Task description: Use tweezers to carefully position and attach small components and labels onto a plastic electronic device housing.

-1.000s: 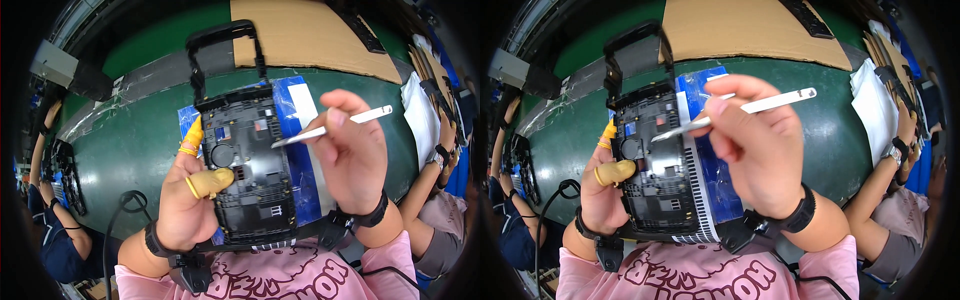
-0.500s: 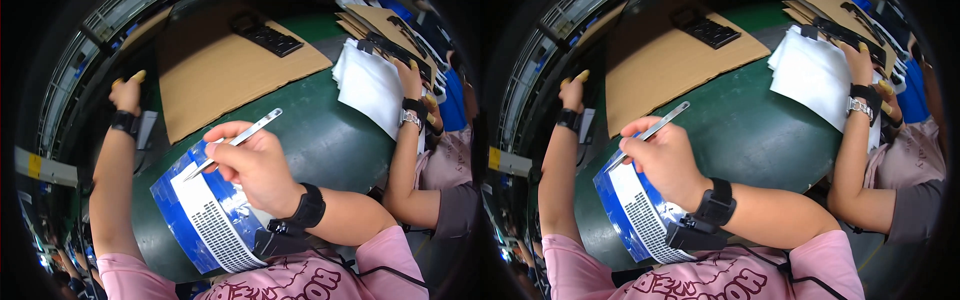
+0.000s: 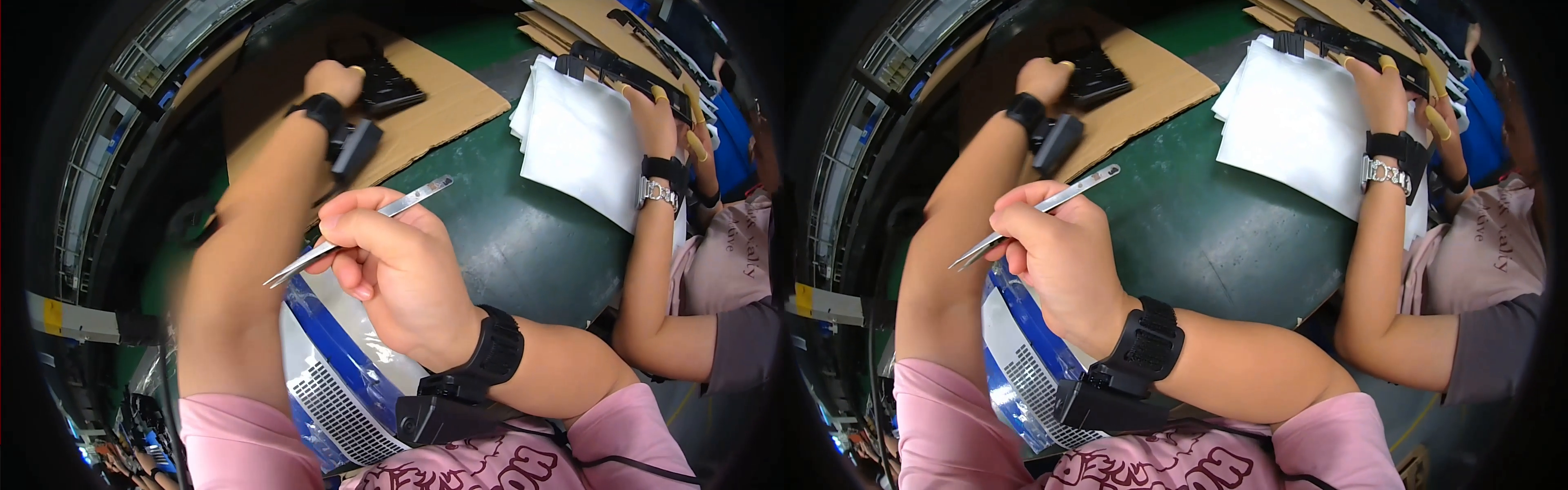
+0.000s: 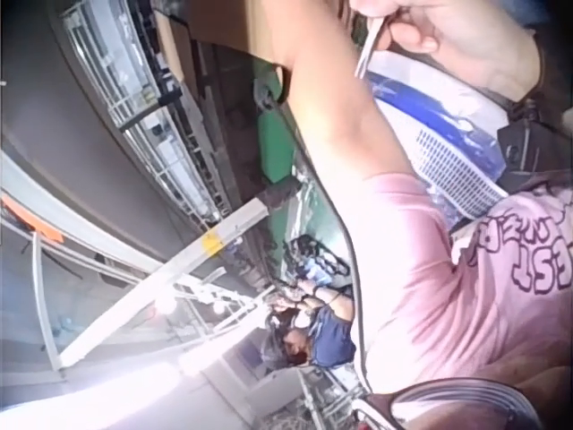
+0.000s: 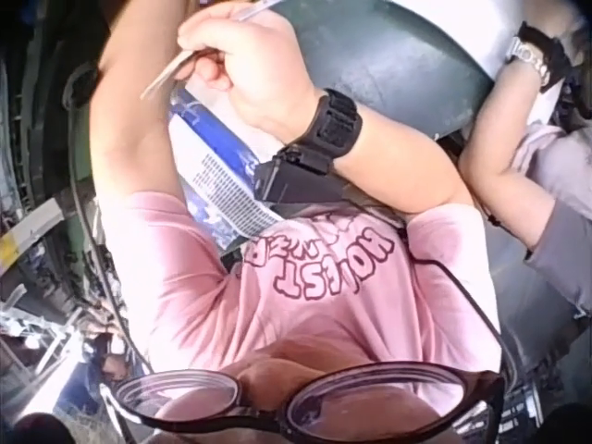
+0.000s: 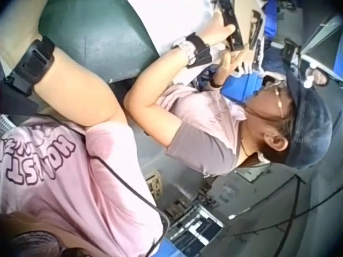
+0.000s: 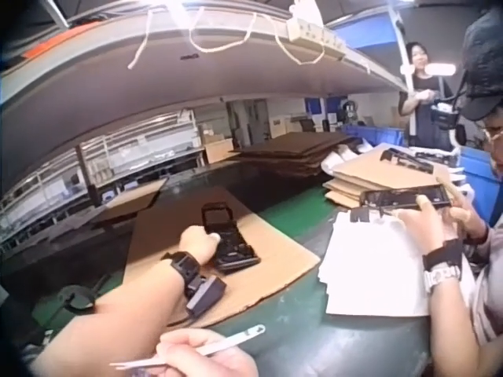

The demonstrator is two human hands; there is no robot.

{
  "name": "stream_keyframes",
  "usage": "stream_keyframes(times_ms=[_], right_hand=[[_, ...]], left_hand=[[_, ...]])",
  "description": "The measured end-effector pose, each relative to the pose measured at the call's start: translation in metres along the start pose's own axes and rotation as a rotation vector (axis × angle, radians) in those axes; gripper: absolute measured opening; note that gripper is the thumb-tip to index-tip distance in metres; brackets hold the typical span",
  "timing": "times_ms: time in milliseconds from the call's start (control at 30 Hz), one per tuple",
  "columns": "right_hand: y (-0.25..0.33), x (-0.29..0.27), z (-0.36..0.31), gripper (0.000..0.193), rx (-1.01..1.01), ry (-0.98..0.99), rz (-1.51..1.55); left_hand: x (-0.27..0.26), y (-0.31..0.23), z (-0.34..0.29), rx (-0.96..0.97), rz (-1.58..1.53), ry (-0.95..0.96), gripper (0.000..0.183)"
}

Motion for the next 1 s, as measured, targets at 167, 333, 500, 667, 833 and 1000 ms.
stream_keyframes(times_ms=[167, 333, 500, 667, 833, 1000], right_hand=[[-0.008, 0.01, -0.008, 0.008, 0.015, 0.025, -0.048], [-0.032, -0.003, -0.01, 0.008, 0.046, 0.047, -0.265], [-0.071, 0.013, -0.019, 0.008, 0.157, 0.137, -0.398], [-0.067, 0.004, -0.011, 0.007, 0.106, 0.107, -0.503], [-0.06, -0.004, -0.004, 0.006, 0.08, 0.039, -0.608], [-0.075, 0.006, -0.02, 0.01, 0.118, -0.026, -0.93]], left_hand=[[-0.068, 0.086, -0.049, -0.067, -1.101, -0.167, 0.015], [-0.116, 0.096, -0.181, -0.389, -1.541, -0.012, 0.023], [-0.155, 0.161, -0.351, -0.672, -1.655, -0.512, 0.032], [-0.148, 0.104, -0.404, -0.446, -2.241, -0.151, 0.031], [-0.149, 0.079, -0.391, -0.597, -1.814, -0.559, 0.034], [-0.162, 0.088, -0.391, -0.581, -1.795, -0.697, 0.039]])
Point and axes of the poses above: each hand's wrist, its own z-axis towards the middle knuckle, its own x-axis out of the palm, y = z × x, the point moved 5 cm from there along z, towards the middle knuckle, and after that the axes turned 7 degrees about x, right-handed, at the moved point
